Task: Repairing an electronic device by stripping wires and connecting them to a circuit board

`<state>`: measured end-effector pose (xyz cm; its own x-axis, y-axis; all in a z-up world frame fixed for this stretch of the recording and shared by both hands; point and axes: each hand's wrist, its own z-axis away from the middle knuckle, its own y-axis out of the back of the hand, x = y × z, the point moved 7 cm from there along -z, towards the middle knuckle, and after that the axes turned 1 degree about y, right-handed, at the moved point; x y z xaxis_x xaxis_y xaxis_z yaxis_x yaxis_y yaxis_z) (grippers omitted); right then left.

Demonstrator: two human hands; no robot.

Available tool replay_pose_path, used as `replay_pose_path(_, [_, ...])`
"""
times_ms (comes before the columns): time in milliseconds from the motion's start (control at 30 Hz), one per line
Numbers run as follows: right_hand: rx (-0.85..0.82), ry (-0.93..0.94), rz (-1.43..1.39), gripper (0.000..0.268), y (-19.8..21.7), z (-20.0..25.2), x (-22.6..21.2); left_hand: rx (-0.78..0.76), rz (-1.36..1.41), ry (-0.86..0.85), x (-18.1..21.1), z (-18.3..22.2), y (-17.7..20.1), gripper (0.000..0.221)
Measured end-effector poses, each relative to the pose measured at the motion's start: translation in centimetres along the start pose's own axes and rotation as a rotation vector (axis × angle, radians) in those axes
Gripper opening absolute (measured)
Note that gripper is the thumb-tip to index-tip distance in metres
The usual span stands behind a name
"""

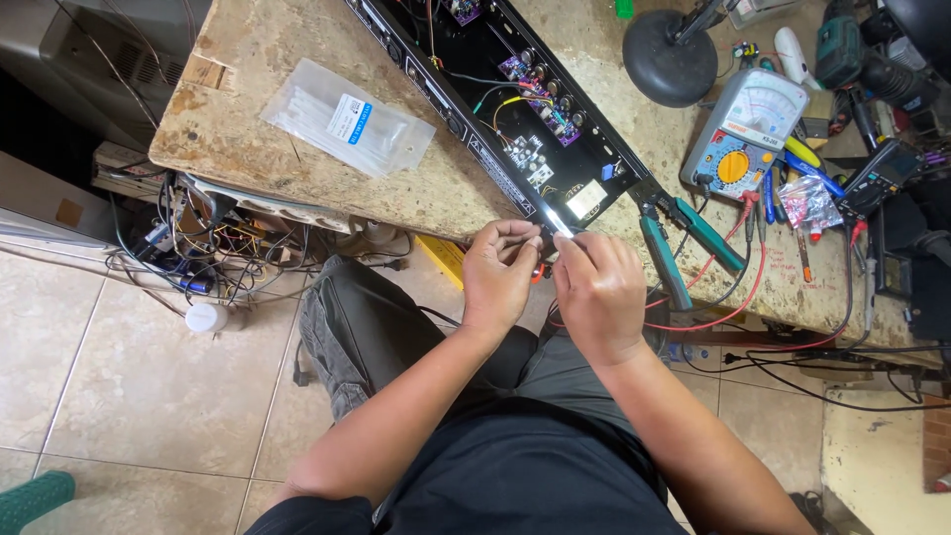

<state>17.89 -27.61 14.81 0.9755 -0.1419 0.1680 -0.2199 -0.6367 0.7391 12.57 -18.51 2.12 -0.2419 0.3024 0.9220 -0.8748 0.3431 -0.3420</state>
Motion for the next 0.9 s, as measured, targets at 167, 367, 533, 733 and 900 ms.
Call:
replay_pose_path(167, [-0.177,0.039,0.083,0.007,-1.9,0.4,0.2,-0.009,0.004,-0.017,0.7,0.2,0.0,0.021])
replay_pose_path(367, [-0.321,0.046,0.133,0.009,-3.4,-0.2,0.3,-0.013,0.043,-0.057,1.0,0.6,0.0,0.021])
replay_pose_path(533, [-0.218,0.114,0.121,0.006,-2.4,-1.2,-0.9,-0.008,0.059,0.017,1.4,0.9,0.4,0.020])
replay_pose_path(733, [0.034,0.024,0.024,0.010,-1.4,1.6,-1.7,-0.042,0.103,0.075,-0.5,-0.2,0.3,0.022])
replay_pose_path(900, [0.088,-0.103,0.121,0.007,-1.6,2.4,-0.7,-0.104,0.050,0.056,-0.4,-0.6,0.1,0.024])
